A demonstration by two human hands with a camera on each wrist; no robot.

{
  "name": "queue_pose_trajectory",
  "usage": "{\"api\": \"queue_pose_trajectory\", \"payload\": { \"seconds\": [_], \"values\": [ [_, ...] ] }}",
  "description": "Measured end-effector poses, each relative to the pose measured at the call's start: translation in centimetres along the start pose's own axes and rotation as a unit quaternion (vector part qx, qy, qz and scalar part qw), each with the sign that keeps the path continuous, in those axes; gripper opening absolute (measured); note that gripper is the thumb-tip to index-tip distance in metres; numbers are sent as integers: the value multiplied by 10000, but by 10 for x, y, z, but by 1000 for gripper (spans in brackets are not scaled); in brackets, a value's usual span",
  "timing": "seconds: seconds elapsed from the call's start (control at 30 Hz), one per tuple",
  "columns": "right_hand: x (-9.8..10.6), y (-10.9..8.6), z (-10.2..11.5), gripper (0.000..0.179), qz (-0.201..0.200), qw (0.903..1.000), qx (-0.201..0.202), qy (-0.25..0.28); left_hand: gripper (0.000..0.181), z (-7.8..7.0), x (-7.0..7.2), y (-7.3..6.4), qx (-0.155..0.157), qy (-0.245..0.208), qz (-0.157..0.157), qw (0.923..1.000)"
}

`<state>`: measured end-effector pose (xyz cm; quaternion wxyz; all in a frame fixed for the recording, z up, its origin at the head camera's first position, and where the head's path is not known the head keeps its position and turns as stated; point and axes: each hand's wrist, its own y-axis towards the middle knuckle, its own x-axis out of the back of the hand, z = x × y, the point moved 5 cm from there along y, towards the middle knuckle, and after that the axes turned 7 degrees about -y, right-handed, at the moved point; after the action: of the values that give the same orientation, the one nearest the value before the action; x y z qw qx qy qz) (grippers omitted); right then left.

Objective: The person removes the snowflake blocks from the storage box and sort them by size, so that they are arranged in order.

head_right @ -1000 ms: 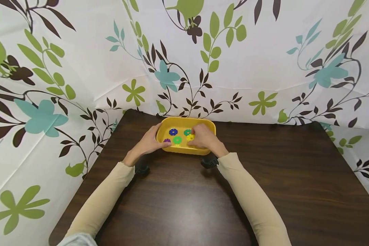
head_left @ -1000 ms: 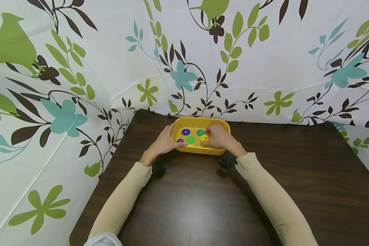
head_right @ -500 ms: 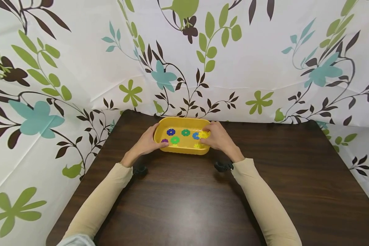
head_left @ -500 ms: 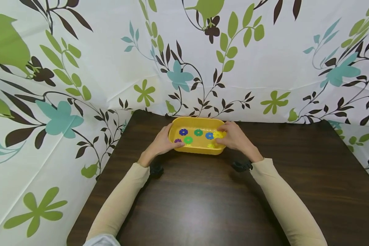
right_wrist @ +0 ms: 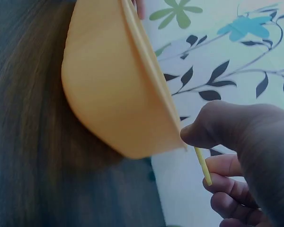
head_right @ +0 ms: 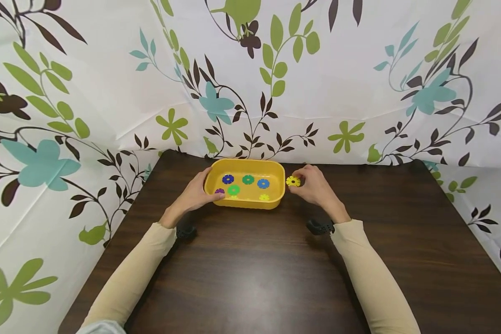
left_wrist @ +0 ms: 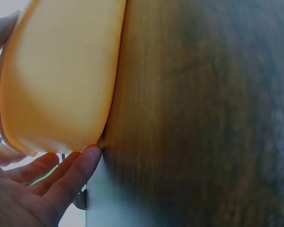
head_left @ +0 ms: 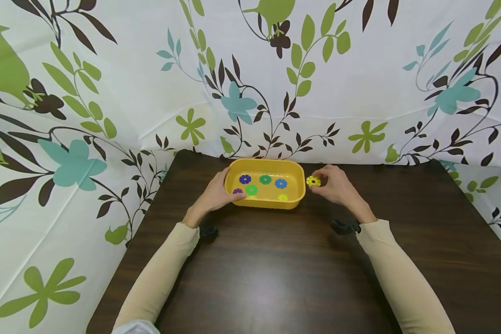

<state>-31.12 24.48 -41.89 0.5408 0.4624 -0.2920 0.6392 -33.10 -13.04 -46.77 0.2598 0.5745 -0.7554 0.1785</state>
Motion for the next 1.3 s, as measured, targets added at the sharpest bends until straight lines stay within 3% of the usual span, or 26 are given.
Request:
{"api": "queue_pose_trajectory", "payload": {
  "seconds": [0.37, 0.73, 1.1, 1.3],
  "values": [
    [-23, 0, -26, 43, 125, 9997, -84, 197, 119, 0, 0, -1, 89, -34, 15, 10000],
    [-45, 4, -36, 45, 666, 9971, -246, 270, 120, 1, -1, -2, 71, 23, -14, 10000],
    [-46, 5, -38, 45, 813, 9957, -279, 338, 121, -1, -1, -2, 36, -86, 14, 10000],
    [-34, 8, -31, 50, 455, 9982, -263, 294, 121, 1, -2, -1, 20, -123, 39, 9999]
  ]
}}
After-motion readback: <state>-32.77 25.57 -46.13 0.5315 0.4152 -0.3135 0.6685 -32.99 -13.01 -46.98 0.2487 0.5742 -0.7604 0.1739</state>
